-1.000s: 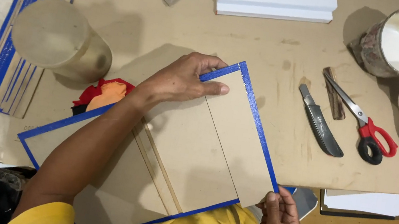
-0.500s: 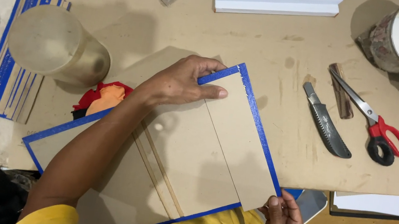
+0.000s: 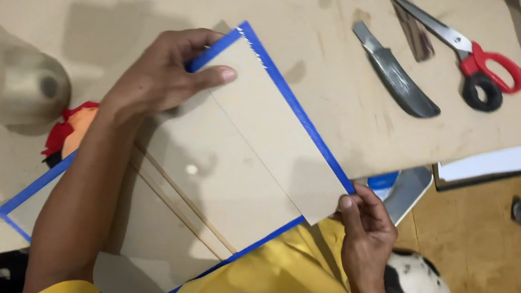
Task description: The person uses a utility knife to trim the edges of a book cover and then applies blue tape to the spine and edges. They smooth the tape with their fingers and use scissors to trim excess tape from the corners.
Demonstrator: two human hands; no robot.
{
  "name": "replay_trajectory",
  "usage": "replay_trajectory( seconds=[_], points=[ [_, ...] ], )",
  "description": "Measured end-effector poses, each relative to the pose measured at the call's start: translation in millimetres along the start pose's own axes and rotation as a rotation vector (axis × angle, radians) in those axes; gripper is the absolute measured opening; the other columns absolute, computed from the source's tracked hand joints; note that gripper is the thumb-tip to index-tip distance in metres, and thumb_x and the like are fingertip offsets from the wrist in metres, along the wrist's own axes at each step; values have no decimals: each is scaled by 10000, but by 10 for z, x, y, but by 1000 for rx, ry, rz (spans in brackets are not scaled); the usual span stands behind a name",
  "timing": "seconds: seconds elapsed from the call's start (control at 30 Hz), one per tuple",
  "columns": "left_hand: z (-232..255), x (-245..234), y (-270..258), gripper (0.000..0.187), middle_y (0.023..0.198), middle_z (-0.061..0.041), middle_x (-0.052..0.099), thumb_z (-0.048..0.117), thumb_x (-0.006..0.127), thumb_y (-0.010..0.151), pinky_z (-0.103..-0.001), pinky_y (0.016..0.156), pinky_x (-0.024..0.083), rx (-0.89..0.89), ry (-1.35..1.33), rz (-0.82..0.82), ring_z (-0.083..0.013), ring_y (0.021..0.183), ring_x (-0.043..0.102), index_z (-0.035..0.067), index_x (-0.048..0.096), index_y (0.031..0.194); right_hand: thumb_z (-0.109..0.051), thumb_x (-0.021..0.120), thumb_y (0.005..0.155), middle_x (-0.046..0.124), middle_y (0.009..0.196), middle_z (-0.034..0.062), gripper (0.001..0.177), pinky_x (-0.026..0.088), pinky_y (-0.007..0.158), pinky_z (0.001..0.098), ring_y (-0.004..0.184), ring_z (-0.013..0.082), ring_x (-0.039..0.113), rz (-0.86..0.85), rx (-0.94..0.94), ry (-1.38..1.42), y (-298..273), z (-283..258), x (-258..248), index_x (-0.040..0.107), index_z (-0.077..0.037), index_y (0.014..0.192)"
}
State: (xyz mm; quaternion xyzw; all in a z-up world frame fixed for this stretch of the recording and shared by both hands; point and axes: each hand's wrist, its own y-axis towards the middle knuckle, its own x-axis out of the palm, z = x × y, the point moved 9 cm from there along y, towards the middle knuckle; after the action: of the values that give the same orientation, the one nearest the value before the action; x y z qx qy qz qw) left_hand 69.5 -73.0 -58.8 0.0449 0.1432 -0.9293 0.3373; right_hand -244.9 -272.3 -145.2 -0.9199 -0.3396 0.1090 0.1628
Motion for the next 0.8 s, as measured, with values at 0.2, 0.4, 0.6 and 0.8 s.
replay_trajectory(
  seconds=[0.2,0.4,0.6,0.8],
  points=[
    [-11,-46,-38,304,989,53,688,250,738,930,-208,778,513,-63,39,80,-59,916,639,95,716,1190,-133,730,940,682,900,2,277,675,742,328,839,124,674,-27,-37,171,48,130,-18,699,-40,1200],
    [36,-18,-45,365,1080,-4,736,260,736,899,-250,820,605,-123,12,76,-129,983,720,78,705,1215,-79,718,943,669,889,19,267,675,724,332,834,135,661,-56,-51,178,65,142,-9,691,-25,1202],
    [-49,-8,-34,354,1094,5,740,235,727,911,-246,839,608,-119,12,81,-122,994,723,92,704,1234,-101,732,930,655,897,27,292,682,721,335,835,144,660,-61,-46,158,51,102,-10,686,-15,1204],
    [-30,-120,-14,283,1058,70,679,224,788,917,-237,865,533,139,52,163,-52,974,614,102,718,1162,-243,704,923,649,864,47,353,591,773,344,829,184,636,-35,72,-144,-31,-117,68,724,-42,1213]
  ],
)
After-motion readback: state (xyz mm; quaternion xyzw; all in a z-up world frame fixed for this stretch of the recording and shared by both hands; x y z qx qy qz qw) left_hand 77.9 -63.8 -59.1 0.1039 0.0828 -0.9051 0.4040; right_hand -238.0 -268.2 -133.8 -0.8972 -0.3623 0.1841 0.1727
